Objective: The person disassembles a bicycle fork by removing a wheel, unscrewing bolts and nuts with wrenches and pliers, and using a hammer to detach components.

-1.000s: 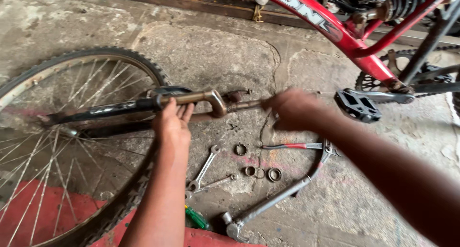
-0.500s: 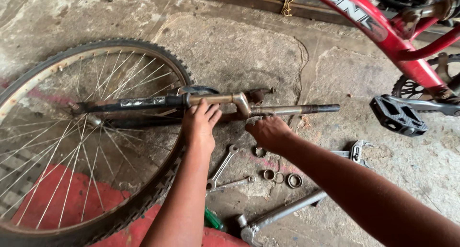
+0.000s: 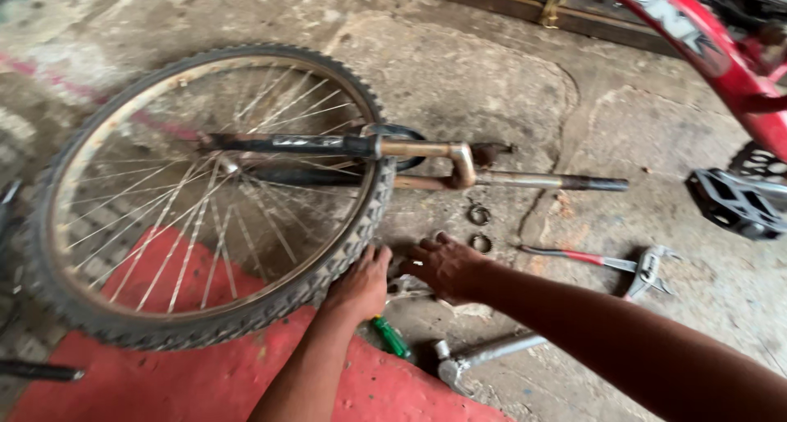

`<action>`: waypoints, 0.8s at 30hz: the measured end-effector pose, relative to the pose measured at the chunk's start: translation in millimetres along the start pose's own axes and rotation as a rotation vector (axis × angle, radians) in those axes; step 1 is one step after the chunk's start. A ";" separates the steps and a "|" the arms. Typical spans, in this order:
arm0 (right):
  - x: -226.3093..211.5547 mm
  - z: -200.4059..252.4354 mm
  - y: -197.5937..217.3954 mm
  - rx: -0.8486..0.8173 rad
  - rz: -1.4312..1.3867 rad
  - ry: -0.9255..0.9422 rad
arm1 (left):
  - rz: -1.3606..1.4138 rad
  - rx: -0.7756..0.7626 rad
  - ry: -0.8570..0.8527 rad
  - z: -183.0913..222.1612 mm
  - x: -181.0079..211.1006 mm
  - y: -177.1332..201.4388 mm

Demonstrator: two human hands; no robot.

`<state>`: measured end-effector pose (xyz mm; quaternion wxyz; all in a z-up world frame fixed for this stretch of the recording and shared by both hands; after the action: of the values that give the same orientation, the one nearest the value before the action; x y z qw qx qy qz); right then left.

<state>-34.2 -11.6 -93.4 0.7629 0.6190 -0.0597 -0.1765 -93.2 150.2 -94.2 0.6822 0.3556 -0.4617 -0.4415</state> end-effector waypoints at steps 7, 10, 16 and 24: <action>3.7 -22.4 -21.8 0.131 -0.037 0.094 | -0.236 -0.026 -0.168 45.6 -36.1 -11.2; 4.6 -33.9 -24.3 -0.137 -0.061 -0.069 | -0.184 0.120 -0.304 40.8 -50.7 -24.2; 24.7 -1.6 10.5 0.039 -0.068 -0.046 | -0.004 0.117 -0.278 48.3 -66.5 -38.7; 18.0 99.1 -14.0 -0.191 -0.311 -0.239 | 0.283 0.447 -0.108 28.8 -27.9 -22.5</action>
<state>-51.0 -111.7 -86.8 0.7693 0.5202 -0.0363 -0.3691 -131.7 165.9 -113.8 0.6162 0.4052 -0.6284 -0.2472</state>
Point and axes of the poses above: each hand's wrist, its own z-axis away from the middle knuckle, its own y-axis out of the back of the hand, x = y × z, the point moved 3 cm from there along -z, towards the middle knuckle, and after that the axes turned 8 degrees about x, right-handed, at the moved point
